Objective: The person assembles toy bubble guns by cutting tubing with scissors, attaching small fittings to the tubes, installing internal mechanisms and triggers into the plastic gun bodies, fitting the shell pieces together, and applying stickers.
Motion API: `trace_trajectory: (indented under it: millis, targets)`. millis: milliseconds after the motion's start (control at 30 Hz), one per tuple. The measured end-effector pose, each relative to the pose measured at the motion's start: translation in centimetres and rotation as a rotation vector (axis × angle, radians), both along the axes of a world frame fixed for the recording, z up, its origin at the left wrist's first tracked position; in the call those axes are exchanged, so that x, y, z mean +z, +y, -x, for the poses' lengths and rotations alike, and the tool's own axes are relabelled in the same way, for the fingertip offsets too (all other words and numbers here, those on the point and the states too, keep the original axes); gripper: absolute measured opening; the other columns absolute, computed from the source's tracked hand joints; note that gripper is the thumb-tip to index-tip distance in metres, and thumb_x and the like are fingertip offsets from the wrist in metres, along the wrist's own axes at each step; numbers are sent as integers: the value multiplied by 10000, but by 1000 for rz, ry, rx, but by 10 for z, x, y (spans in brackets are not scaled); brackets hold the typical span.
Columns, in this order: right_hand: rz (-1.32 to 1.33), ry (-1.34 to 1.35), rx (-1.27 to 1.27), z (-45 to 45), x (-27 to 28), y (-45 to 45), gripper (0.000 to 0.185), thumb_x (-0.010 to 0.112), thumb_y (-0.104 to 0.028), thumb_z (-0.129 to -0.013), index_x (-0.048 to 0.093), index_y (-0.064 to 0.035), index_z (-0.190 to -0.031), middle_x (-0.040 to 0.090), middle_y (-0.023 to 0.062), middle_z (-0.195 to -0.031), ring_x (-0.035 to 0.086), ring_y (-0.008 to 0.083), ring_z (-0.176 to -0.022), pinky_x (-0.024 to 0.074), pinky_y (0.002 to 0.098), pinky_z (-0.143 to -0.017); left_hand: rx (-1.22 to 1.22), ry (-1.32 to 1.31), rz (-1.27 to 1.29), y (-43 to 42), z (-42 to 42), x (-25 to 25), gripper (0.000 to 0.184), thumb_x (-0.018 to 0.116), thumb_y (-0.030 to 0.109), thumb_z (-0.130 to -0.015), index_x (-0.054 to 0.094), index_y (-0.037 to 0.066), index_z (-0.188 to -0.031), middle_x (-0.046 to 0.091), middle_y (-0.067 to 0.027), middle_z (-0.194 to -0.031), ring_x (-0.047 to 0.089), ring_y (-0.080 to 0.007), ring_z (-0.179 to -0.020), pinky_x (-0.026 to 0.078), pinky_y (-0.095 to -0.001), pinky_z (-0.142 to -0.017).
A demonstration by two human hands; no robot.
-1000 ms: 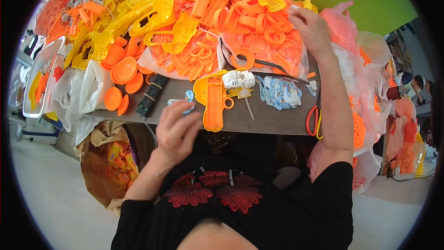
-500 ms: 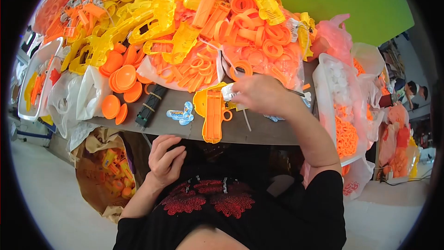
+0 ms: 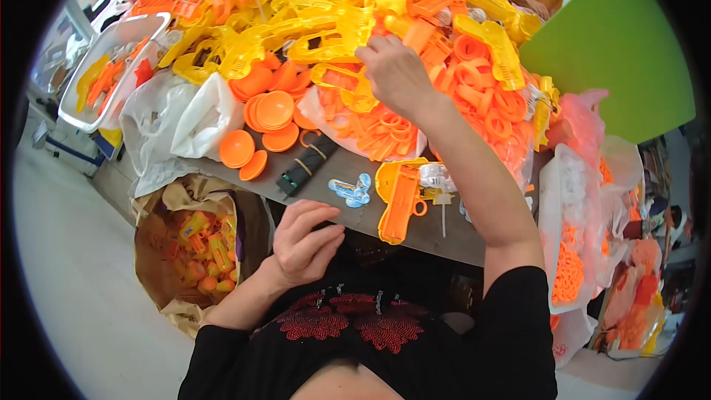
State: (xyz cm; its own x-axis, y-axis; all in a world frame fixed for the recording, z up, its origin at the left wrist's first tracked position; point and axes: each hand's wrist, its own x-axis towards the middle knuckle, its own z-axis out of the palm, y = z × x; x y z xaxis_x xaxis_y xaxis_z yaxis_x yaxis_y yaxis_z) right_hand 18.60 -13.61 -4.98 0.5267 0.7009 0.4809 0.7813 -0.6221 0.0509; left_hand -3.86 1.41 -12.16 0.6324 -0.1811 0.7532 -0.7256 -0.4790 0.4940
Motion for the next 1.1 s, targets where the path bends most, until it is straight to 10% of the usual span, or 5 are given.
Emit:
trace_trajectory:
  millis: [533,633,700,833,1100]
  targets:
    - [-195,91,162,-40,36,14,219,670,-208,-750,556,-21,-747,552,82,-793,548,248,-740,435,350,-675,173,17,119,29,-31,23,156,643,-42,-724,628,-12,-876,613,-150,-969,586,-299,-848,475,-353,-742]
    - [-516,117,372,27,54,14,160,697,-113,-727,578,-19,-777,594,71,-910,569,212,-780,452,317,-698,94,495,646,37,-46,30,201,574,122,-878,595,-10,-1028,601,-152,-1064,588,-285,-939,469,-364,-820]
    - [-525,49,501,82,47,5,147,698,-41,-687,588,-17,-782,599,106,-1006,591,243,-862,478,329,-754,-709,639,1268,37,-59,41,426,456,330,-956,476,-2,-1222,559,-149,-1171,541,-279,-1083,438,-392,-918]
    - [-565,37,579,171,-3,-13,139,673,-17,-636,583,-8,-742,583,176,-1003,593,320,-919,478,427,-874,-545,758,1274,15,-36,31,1011,594,664,-729,252,-43,-1365,495,-302,-1190,531,-391,-1097,446,-459,-935]
    - [-613,22,270,226,-59,-42,216,695,-34,-618,629,3,-820,592,167,-1050,575,341,-988,476,442,-862,-776,1072,1080,-25,-24,51,693,778,130,-648,453,-91,-1219,584,-176,-1109,601,-260,-982,455,-362,-894]
